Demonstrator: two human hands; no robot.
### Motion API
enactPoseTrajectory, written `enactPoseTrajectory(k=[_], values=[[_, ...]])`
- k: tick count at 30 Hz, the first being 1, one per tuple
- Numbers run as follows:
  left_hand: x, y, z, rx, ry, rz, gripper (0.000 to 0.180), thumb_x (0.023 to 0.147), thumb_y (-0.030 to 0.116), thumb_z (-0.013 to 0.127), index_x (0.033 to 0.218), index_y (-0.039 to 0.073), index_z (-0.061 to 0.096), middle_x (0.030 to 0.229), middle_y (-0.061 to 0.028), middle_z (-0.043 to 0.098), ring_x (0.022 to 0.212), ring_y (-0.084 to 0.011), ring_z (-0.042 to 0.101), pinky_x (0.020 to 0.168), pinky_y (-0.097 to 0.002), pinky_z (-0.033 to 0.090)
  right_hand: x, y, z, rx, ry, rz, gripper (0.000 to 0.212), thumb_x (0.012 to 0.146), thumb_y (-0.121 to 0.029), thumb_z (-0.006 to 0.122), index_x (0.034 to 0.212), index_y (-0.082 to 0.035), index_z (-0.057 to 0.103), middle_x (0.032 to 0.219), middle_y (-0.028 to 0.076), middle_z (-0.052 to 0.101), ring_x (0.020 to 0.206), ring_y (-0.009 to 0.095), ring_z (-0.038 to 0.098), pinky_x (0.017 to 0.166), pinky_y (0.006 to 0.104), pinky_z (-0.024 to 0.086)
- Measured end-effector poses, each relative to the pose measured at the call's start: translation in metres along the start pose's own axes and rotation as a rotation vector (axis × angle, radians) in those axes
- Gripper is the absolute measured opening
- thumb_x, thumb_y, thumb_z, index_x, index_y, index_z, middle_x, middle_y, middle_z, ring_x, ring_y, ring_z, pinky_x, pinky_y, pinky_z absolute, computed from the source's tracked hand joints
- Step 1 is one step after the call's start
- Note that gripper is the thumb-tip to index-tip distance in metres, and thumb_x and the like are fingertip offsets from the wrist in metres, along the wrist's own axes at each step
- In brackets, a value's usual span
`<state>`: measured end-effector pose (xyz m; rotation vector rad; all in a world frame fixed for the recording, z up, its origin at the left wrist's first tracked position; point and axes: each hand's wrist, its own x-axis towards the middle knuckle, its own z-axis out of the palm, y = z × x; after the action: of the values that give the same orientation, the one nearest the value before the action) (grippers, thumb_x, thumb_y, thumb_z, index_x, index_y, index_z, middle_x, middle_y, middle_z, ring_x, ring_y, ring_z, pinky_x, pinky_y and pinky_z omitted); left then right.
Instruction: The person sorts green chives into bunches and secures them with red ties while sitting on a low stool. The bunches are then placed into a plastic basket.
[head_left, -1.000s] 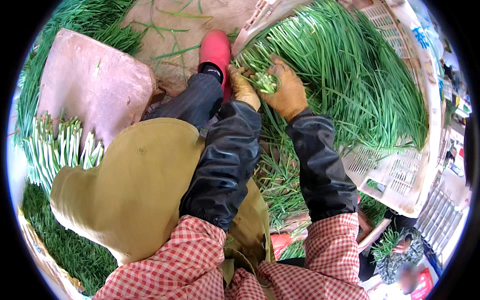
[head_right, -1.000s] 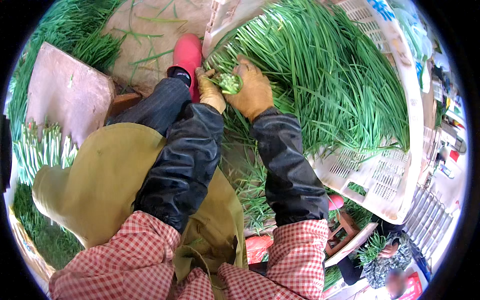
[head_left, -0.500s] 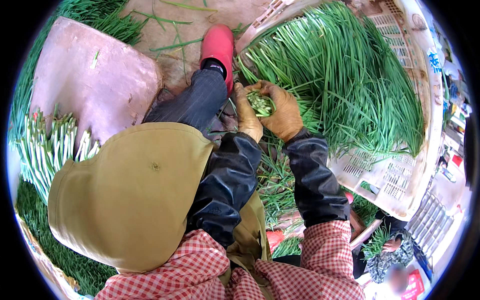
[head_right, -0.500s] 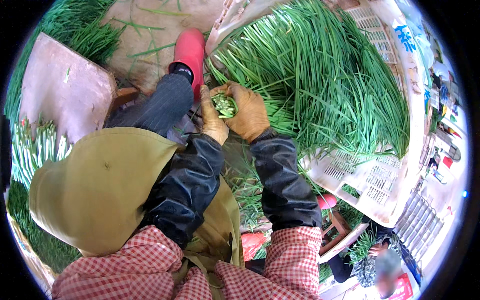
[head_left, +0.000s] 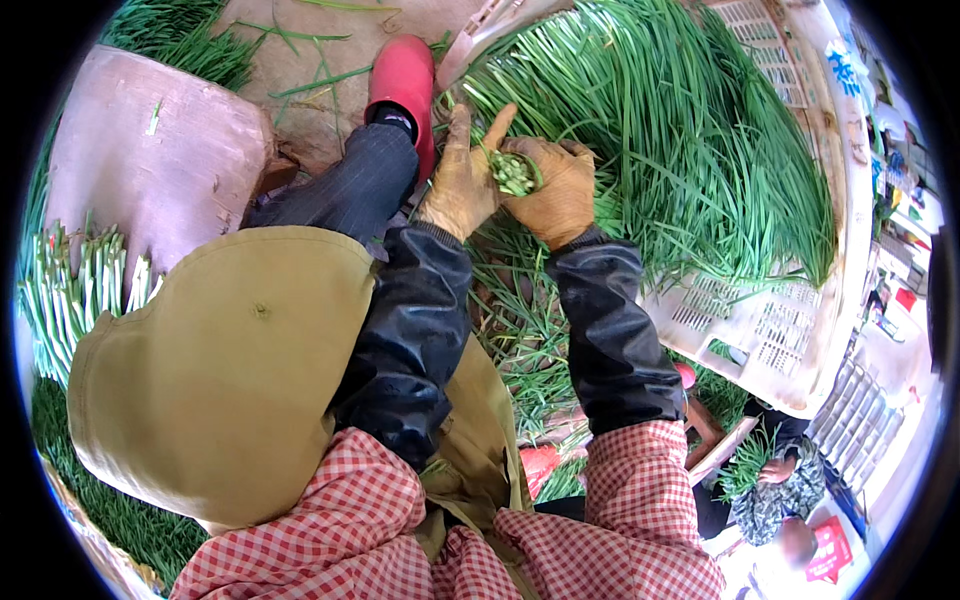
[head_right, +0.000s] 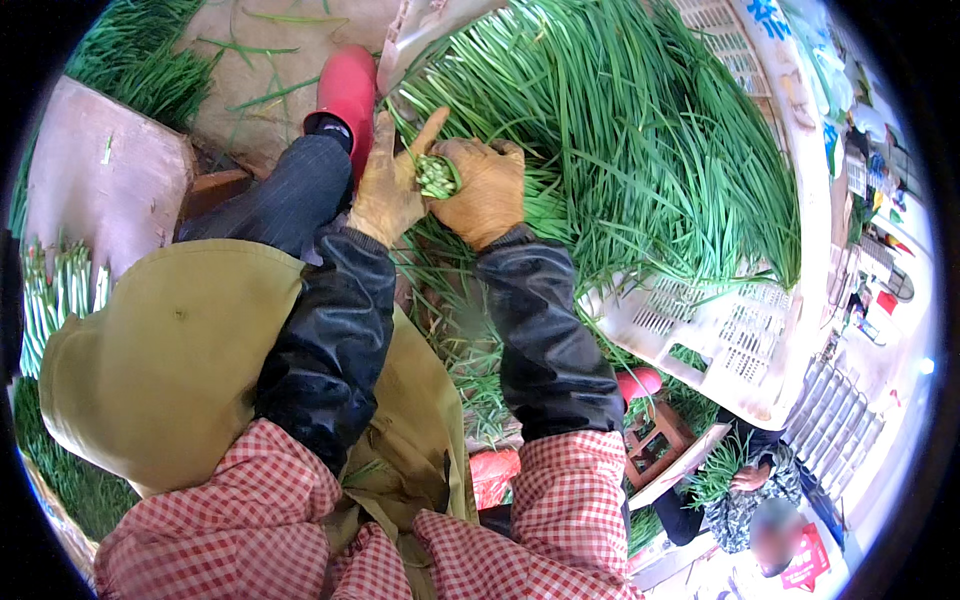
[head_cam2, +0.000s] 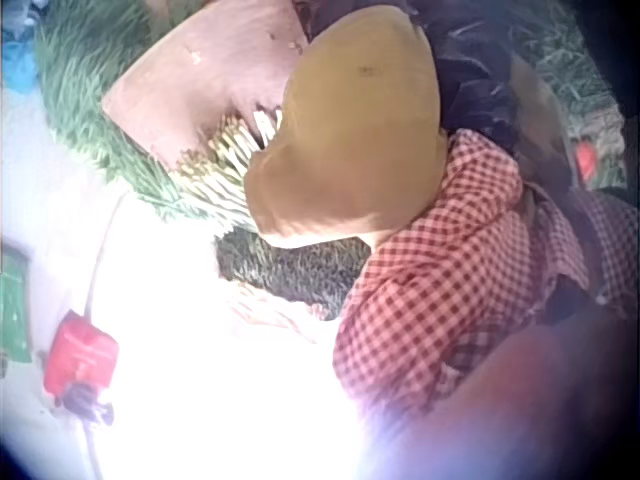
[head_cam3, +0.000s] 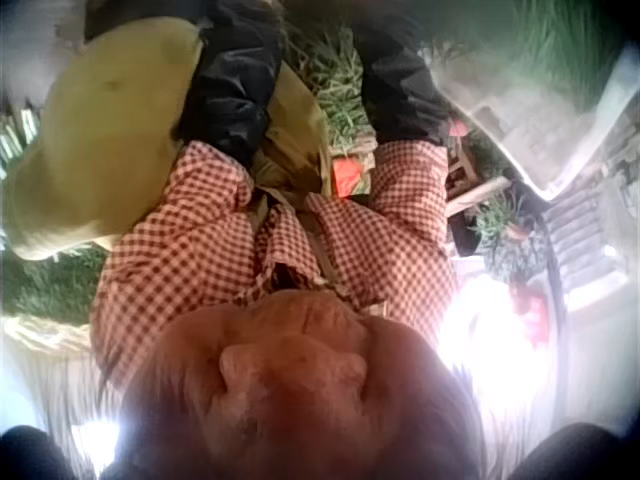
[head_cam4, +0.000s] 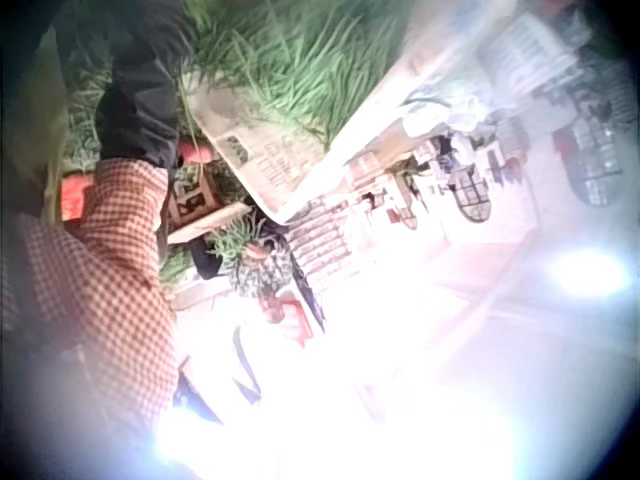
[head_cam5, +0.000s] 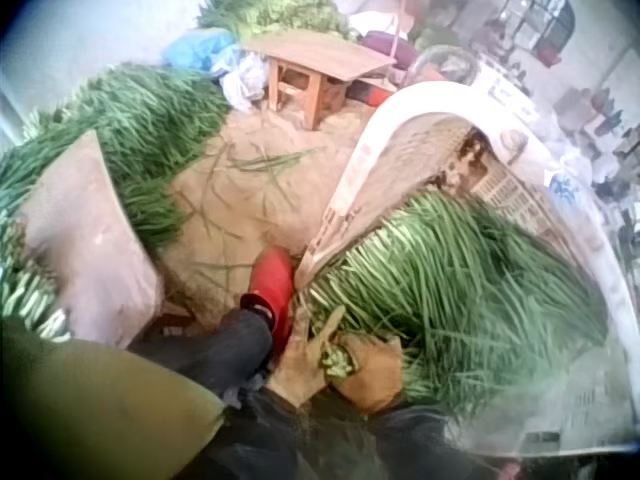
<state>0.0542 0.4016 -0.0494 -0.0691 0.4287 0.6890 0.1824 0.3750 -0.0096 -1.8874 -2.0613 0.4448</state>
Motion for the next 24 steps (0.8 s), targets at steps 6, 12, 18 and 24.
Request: enactPoseTrajectory(k=[6, 12, 18, 24], values=[[0.039, -0.010, -0.028, 0.473, 0.038, 0.148, 0.087, 0.084, 0.073, 0.035, 0.147, 0.015, 0.021, 0.147, -0.0139, 0.028, 0.128, -0.0287, 0.039, 0.100, -0.0432, 0.038, -0.021, -0.032, -0.022, 0.134, -0.052, -0.015, 0.038, 0.058, -0.021, 0.076, 0.094, -0.015, 0.063, 0.090, 0.004, 0.068, 0.088, 0.023, 0.063, 0.095, 0.0420, 0.038], [0.078, -0.027, -0.040, 0.658, 0.075, 0.026, 0.087, 0.081, 0.077, 0.035, 0.149, 0.030, 0.009, 0.153, -0.0134, 0.015, 0.127, -0.0325, 0.039, 0.101, -0.0502, 0.031, -0.081, -0.059, -0.139, 1.030, -0.038, 0.145, 0.036, 0.069, -0.017, 0.071, 0.101, -0.008, 0.057, 0.095, 0.010, 0.066, 0.091, 0.027, 0.062, 0.095, 0.0422, 0.042], [0.059, -0.025, -0.002, 0.869, 0.251, -0.064, 0.096, 0.075, 0.083, 0.034, 0.148, 0.031, 0.001, 0.155, -0.0103, 0.004, 0.135, -0.0474, 0.018, 0.108, -0.0583, 0.012, -0.226, -0.039, -0.327, 1.350, 0.838, 0.051, 0.029, 0.082, -0.018, 0.063, 0.105, -0.004, 0.054, 0.099, 0.006, 0.056, 0.103, 0.025, 0.047, 0.098, 0.0448, 0.037], [-0.031, -0.033, 0.129, 1.593, -0.267, 0.140, 0.052, 0.099, 0.021, 0.034, 0.148, 0.010, 0.017, 0.153, -0.0142, 0.016, 0.140, -0.0256, 0.018, 0.114, -0.0379, 0.016, -0.301, -0.092, -0.398, 0.827, 1.059, 0.553, 0.027, 0.080, -0.015, 0.067, 0.103, -0.001, 0.061, 0.094, 0.005, 0.065, 0.087, 0.018, 0.061, 0.083, 0.0316, 0.046]])
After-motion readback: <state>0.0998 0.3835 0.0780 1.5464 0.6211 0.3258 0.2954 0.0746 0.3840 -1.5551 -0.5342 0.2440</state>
